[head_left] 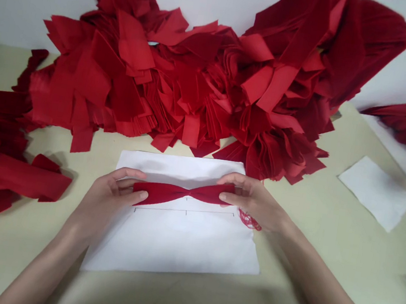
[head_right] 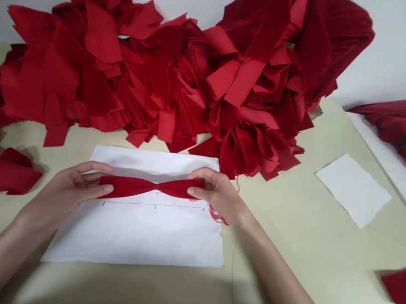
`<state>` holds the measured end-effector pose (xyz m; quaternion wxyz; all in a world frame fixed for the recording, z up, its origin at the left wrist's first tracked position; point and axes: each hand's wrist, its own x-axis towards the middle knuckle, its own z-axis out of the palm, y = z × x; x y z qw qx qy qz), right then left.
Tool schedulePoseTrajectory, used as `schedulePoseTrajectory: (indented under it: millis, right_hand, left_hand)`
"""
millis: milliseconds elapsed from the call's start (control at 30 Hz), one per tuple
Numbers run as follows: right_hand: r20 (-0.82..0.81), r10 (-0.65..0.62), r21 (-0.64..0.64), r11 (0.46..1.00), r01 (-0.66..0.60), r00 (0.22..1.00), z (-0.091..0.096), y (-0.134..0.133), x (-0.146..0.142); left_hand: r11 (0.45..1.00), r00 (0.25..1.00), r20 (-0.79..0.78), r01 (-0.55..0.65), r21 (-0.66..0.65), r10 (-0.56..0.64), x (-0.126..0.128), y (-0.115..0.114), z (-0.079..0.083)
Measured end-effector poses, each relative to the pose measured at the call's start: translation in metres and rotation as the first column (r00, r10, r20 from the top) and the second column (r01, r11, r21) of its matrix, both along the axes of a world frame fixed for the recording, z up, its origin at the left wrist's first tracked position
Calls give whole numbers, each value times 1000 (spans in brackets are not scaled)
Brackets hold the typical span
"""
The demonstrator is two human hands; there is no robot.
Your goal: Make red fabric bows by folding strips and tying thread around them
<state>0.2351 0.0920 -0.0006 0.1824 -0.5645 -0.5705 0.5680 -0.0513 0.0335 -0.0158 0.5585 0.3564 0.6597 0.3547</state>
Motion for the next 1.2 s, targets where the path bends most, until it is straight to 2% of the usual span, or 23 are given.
schedulePoseTrajectory:
  millis: [133, 267, 500, 733, 967, 1200]
  right_hand:
    - [58, -9, 19, 1000, 8, 998, 0, 1, 4]
    - [100, 8, -17, 1000, -6, 995, 0, 0, 5]
    - [154, 18, 104, 994, -34, 988, -6, 0, 8]
    - [218, 70, 175, 978, -110, 973, -1, -1, 10]
    - [316, -41, 303, 951, -59, 948, -1, -4, 11]
    - [259, -13, 309, 949, -70, 966, -7, -5, 14]
  left_hand:
    - [997, 994, -94, -55, 53, 60, 8, -1, 1]
    - [997, 986, -159, -40, 59, 49, 11, -1, -1]
    - [994, 974, -224, -17, 107, 41, 10, 0, -6]
    - [986, 973, -226, -2, 168, 41, 8, 0, -7]
    - [980, 985, -129, -93, 175, 116, 4, 0, -9]
    - [980, 964, -255, -30, 195, 80, 3, 2, -12]
